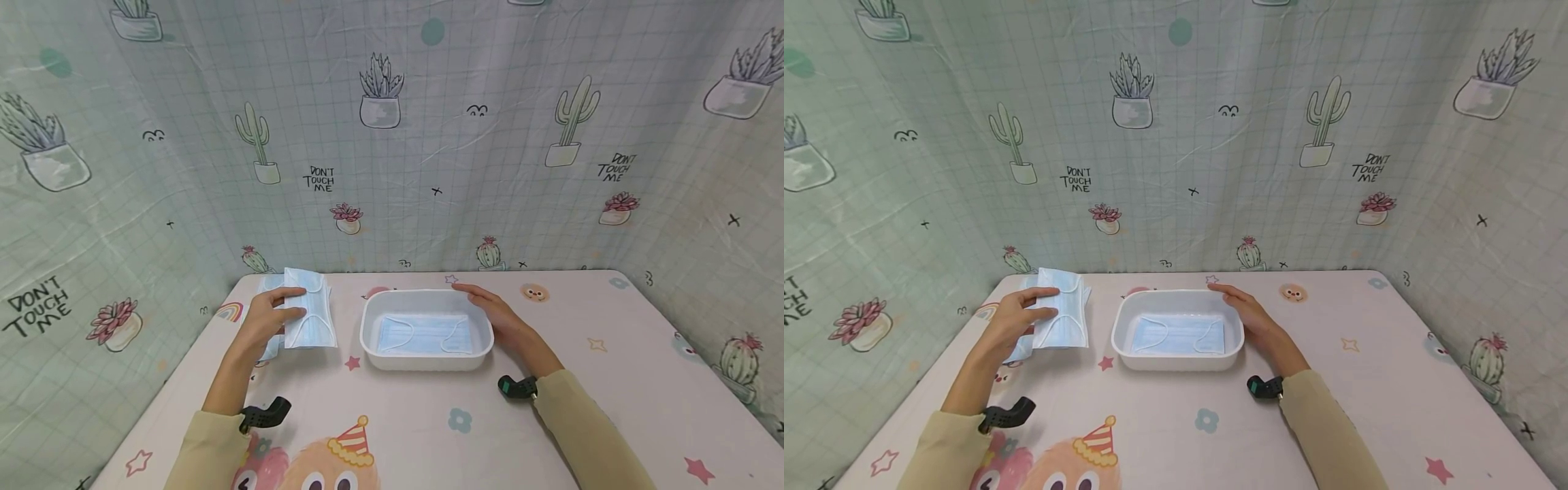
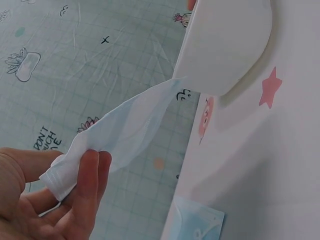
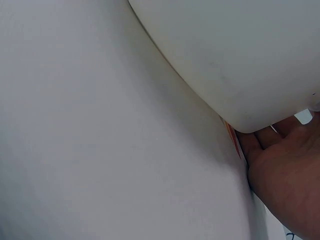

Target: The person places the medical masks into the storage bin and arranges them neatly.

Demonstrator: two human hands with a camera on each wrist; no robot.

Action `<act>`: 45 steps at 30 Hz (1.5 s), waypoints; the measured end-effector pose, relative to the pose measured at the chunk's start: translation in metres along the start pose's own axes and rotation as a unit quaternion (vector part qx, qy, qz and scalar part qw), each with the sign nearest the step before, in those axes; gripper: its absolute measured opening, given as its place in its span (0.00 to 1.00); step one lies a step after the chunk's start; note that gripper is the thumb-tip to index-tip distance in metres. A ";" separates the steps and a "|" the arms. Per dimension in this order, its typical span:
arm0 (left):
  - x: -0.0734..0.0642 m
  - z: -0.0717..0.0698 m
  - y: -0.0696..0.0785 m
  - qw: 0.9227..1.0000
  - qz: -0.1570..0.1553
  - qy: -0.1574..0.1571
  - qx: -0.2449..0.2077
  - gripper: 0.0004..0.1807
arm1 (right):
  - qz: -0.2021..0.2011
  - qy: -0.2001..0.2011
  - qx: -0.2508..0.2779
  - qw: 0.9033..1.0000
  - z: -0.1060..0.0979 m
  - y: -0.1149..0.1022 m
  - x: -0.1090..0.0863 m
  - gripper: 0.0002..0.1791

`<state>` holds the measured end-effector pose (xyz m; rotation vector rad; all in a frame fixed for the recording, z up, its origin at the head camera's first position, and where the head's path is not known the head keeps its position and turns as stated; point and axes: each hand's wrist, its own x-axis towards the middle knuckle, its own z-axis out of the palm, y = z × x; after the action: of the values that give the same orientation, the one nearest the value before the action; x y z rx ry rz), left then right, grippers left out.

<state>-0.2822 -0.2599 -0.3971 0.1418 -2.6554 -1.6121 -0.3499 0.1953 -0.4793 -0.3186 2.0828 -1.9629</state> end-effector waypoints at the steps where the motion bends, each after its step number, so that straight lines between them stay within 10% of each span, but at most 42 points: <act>1: 0.000 0.000 0.000 1.000 0.002 -0.001 -0.002 0.27 | 0.001 0.000 -0.001 1.000 0.000 0.000 0.000 0.25; 45: -0.016 0.025 0.024 0.998 0.052 -0.011 -0.035 0.27 | -0.006 -0.001 -0.013 1.000 -0.001 -0.001 -0.002 0.25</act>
<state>-0.2691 -0.2255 -0.3874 -0.0155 -2.5717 -1.6808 -0.3487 0.1966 -0.4778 -0.3387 2.1110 -1.9422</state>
